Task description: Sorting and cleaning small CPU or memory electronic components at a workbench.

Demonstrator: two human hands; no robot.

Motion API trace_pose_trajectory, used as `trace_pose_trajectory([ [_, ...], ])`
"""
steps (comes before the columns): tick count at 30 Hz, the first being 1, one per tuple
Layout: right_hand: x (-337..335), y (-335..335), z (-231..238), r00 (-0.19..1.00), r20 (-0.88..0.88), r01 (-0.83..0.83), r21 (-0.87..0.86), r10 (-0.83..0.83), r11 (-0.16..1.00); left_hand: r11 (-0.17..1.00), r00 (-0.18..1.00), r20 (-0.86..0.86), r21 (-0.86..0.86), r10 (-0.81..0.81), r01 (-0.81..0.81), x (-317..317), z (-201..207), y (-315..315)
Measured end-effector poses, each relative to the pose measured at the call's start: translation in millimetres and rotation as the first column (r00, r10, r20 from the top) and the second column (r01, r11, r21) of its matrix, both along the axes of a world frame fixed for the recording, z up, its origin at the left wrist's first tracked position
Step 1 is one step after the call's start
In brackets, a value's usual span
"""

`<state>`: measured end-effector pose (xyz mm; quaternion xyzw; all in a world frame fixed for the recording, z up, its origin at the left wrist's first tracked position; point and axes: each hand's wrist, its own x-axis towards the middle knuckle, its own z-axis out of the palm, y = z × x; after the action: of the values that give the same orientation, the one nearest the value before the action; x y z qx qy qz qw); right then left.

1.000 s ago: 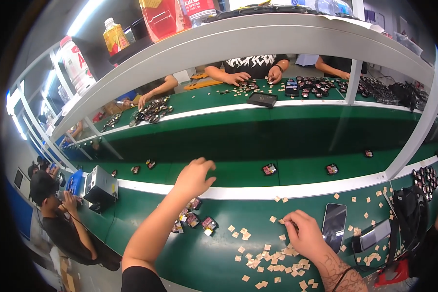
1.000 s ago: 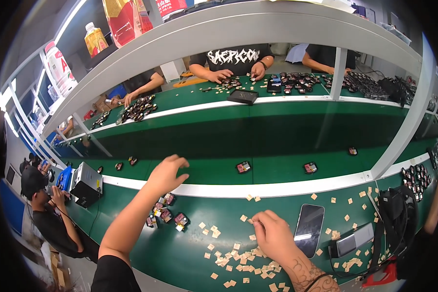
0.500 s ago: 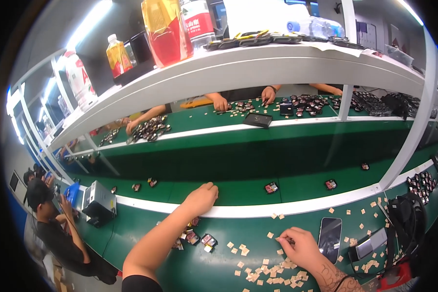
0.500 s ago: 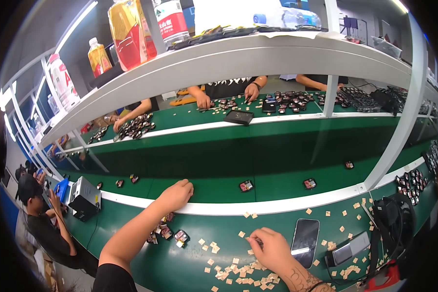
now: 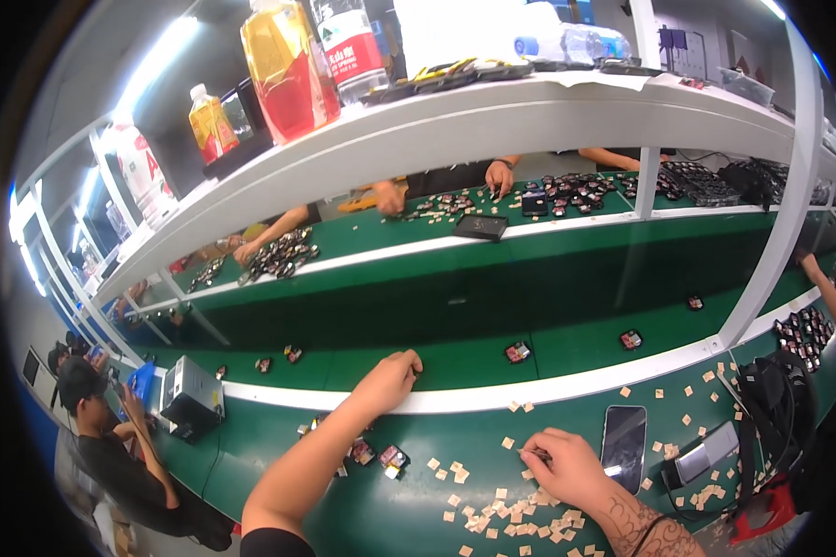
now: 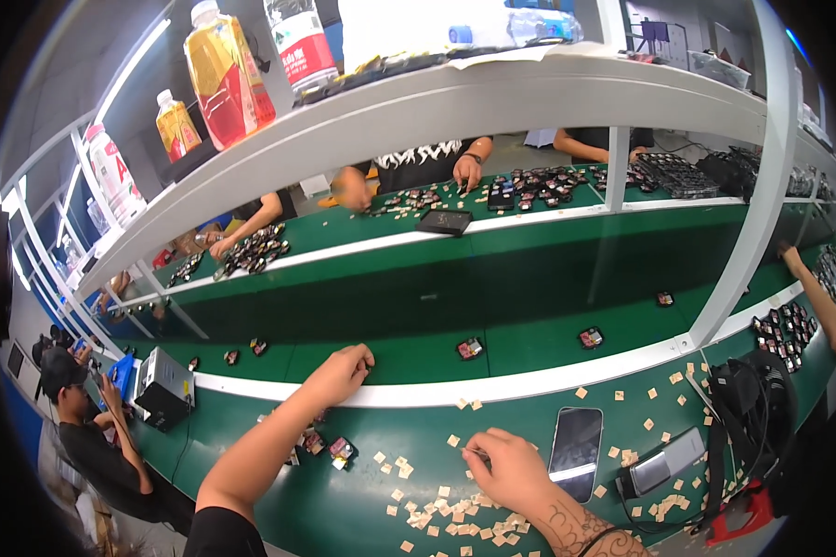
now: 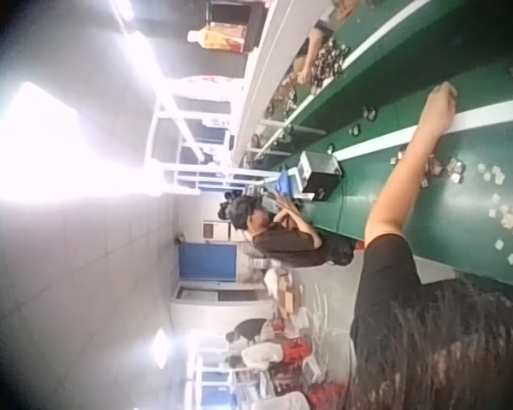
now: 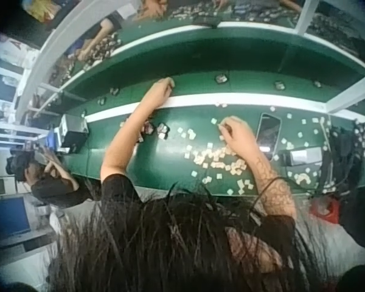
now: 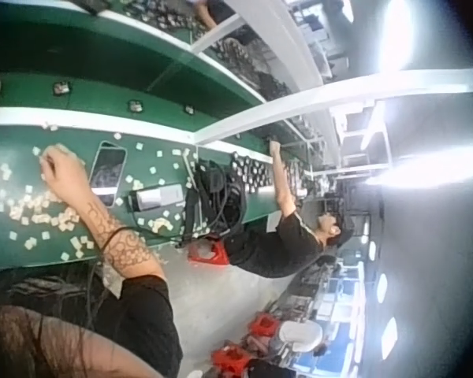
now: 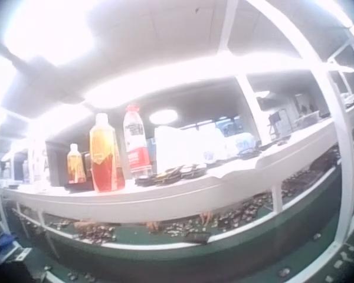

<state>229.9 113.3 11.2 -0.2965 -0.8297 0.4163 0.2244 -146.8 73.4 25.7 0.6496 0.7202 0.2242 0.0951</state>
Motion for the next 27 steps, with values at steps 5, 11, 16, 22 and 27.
trace_pose_trajectory([
  [5,0,-3,-2,1.000,-0.022,-0.012,0.047,0.013,0.999,0.948,0.979,-0.154,0.269,-0.131,0.169,79,84,-29],
  [11,6,-13,14,0.999,-0.035,-0.016,0.054,0.018,0.998,0.273,0.842,-0.498,0.856,0.208,0.439,136,290,-22],
  [16,5,-15,14,0.999,-0.032,0.007,0.047,-0.005,0.999,0.438,0.851,-0.431,0.855,0.300,0.279,109,326,26],
  [22,-4,0,-15,0.998,-0.048,-0.027,0.133,0.034,0.991,0.390,0.931,-0.249,0.911,0.267,0.132,115,270,-14],
  [27,14,5,1,0.989,-0.092,0.132,0.143,-0.119,0.981,0.845,0.969,-0.242,0.526,0.043,0.094,110,160,-45],
])
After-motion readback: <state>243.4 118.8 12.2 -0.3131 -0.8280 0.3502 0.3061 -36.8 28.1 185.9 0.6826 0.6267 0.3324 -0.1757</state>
